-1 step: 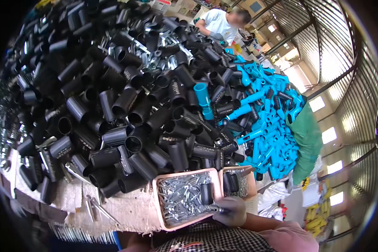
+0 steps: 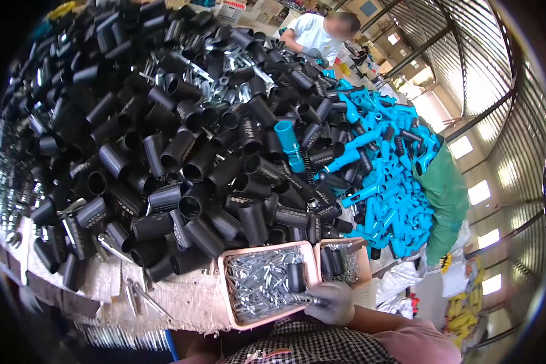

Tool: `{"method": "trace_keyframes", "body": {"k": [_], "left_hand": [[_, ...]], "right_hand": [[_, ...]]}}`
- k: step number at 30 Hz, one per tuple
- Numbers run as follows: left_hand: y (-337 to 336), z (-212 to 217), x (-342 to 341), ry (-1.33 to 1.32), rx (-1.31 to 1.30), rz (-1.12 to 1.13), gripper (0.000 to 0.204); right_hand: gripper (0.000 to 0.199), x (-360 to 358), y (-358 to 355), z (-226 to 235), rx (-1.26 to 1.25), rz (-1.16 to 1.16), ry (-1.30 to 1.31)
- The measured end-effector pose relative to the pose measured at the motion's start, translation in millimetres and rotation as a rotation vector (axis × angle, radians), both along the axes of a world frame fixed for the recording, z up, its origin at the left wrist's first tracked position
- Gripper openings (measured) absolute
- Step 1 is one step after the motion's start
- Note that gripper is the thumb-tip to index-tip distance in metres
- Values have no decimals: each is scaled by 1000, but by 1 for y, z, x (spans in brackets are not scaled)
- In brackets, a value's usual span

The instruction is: Assembling mechanical components into plastic handles in a factory setting.

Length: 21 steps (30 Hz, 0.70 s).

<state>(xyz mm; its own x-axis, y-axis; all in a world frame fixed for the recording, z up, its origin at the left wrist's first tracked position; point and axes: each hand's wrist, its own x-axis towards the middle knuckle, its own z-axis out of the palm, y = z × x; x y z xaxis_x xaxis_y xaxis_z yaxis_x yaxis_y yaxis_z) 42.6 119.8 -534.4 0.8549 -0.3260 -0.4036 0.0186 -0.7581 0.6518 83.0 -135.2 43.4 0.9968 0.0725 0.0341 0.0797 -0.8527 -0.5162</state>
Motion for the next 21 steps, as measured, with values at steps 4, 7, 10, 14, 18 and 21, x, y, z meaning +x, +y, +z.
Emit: {"method": "trace_keyframes", "body": {"k": [4, 7, 10, 14, 18, 21], "left_hand": [[-29, 44, 20, 37, 90, 176, 38], [-27, 74, 3, 84, 175, 350, 38], [21, 112, -14, 187, 414, 153, 33], [58, 228, -22, -45, 206, 336, 39], [54, 377, -40, -207, 83, 458, 31], [30, 476, -41, -665, 35, 415, 18]], "right_hand": [[33, -2, 2, -1, 60, -1, -186], [28, -11, 2, -7, 45, -14, -253], [33, -17, -5, -1, 183, -100, -174], [39, -23, -21, 0, 377, -74, -184], [37, -46, -35, 19, 388, -44, -248], [37, -60, -45, 14, 432, -2, -246]]}}
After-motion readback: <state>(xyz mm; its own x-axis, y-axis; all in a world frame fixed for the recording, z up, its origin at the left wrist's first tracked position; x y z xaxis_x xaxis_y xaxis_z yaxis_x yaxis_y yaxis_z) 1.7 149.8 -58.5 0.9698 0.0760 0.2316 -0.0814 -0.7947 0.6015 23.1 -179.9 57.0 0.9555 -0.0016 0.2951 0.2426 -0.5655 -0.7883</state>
